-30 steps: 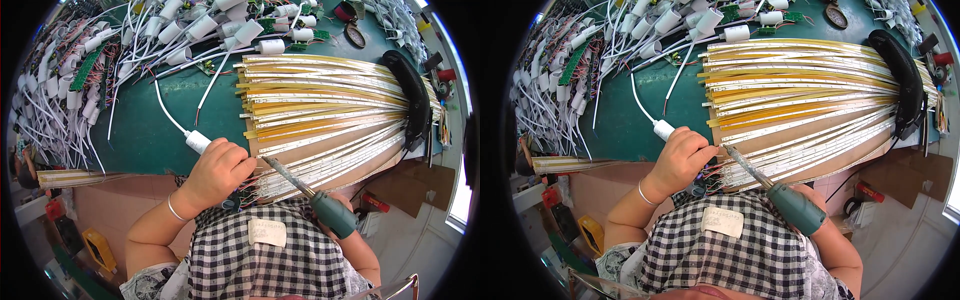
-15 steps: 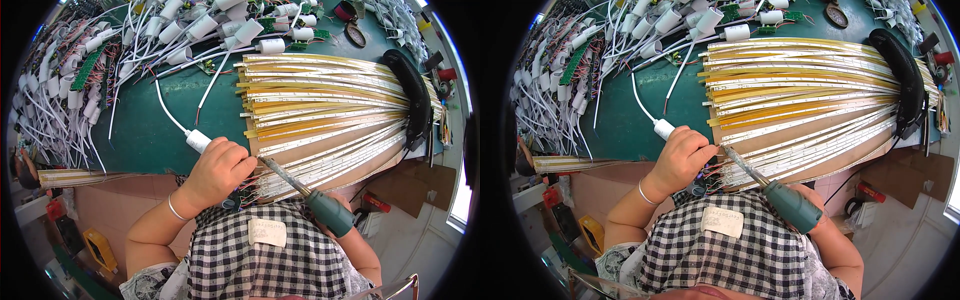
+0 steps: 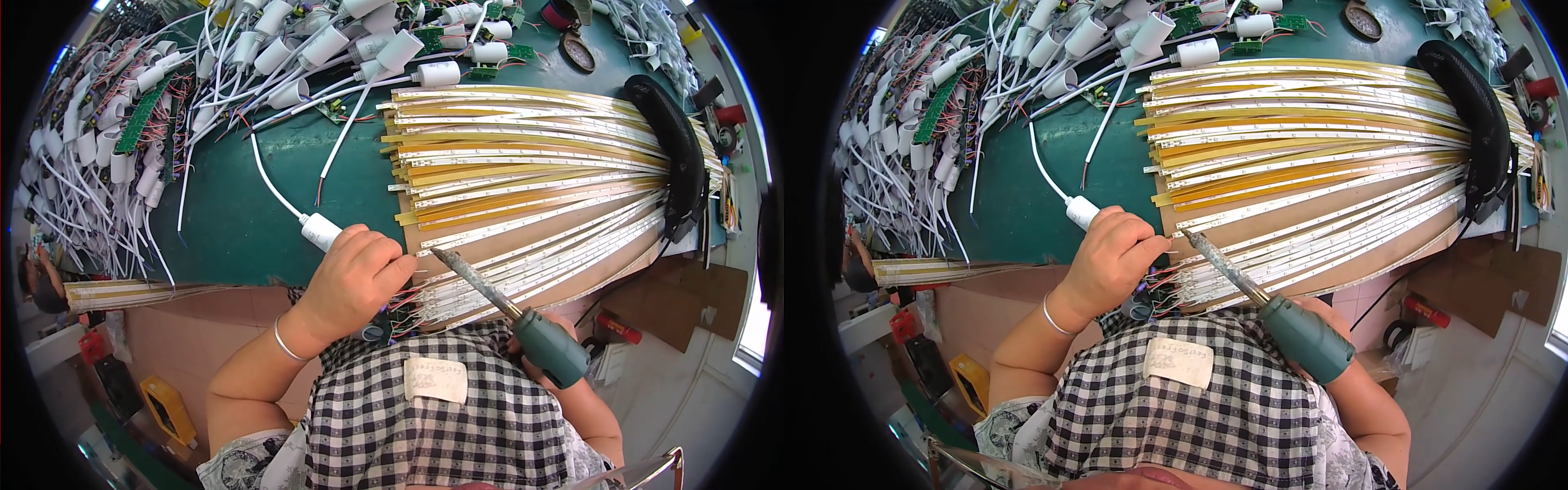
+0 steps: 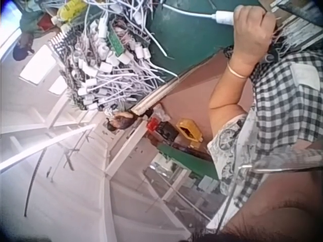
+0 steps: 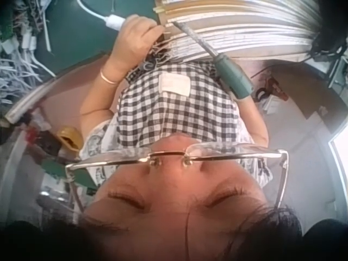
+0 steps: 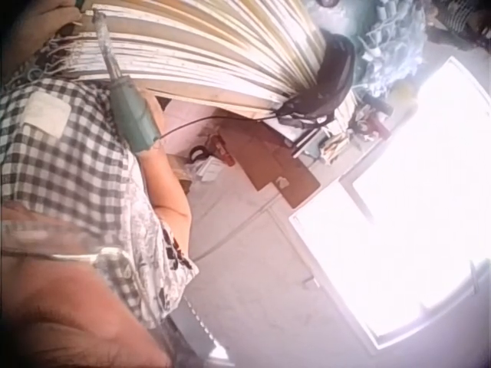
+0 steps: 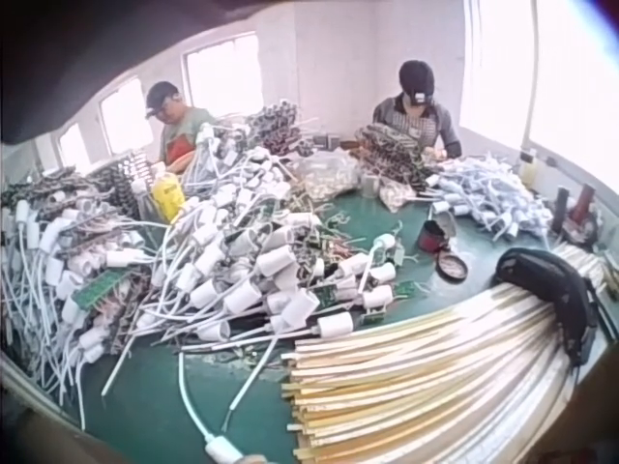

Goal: The person solders wires onto LED strips at an industrial assembly station, attaching them to circuit boards with a soldering iron.

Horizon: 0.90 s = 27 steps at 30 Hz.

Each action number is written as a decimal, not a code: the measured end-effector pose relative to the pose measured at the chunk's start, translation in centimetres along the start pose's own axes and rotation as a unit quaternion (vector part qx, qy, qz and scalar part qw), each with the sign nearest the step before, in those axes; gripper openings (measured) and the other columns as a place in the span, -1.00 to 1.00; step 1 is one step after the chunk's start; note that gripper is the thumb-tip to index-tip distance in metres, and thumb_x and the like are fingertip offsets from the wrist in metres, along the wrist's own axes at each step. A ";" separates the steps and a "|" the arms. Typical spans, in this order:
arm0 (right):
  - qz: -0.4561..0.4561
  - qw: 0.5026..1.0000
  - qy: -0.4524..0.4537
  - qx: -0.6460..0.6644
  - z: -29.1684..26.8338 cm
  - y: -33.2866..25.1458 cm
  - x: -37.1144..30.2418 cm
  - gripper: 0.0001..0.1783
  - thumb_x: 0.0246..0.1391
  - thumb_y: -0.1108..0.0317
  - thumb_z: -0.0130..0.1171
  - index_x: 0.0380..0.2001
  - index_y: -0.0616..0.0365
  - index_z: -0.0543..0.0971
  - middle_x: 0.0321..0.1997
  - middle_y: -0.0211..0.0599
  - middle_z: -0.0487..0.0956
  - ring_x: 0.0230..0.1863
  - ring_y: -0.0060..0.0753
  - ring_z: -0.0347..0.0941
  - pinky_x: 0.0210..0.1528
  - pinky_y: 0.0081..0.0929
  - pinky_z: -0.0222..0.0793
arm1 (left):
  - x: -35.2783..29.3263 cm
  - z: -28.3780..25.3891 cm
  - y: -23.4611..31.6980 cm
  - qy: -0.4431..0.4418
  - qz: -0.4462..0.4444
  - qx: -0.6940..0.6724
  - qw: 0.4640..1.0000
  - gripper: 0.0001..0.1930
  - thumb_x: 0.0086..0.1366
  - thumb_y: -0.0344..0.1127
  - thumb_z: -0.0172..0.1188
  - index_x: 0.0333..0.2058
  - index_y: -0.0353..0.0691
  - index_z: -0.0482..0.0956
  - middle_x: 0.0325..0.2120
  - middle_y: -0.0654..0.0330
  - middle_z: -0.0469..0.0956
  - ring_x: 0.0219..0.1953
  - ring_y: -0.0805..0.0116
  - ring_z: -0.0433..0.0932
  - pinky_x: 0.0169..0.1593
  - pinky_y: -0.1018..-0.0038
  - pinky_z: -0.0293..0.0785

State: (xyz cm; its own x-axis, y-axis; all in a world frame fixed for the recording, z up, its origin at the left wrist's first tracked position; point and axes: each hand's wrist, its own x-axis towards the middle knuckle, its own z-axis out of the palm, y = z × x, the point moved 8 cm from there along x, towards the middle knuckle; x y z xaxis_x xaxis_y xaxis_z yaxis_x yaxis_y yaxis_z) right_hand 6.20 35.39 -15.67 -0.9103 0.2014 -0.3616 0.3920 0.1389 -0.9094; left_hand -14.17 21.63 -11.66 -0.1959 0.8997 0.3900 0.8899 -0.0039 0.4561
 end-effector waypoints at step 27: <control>-0.011 1.000 0.016 0.007 0.7 0.8 -0.5 -0.49 -0.04 0.41 0.14 0.01 0.35 0.34 -0.35 -0.25 0.58 -0.40 -0.39 0.55 -0.25 -0.42 0.46 | 0.0 -0.2 0.1 0.026 -0.002 0.005 1.000 -0.81 -0.07 -0.53 0.23 -0.38 -0.27 0.55 -0.48 0.20 0.41 -0.40 0.24 0.44 -0.23 0.30 0.38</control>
State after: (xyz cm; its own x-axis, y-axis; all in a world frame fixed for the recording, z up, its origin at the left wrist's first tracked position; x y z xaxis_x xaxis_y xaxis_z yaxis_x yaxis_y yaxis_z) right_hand 6.88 34.73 -16.35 -0.9141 0.2286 -0.3350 0.3696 0.1292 -0.9202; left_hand -14.14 21.57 -11.49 -0.2211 0.8755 0.4298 0.8930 0.0045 0.4501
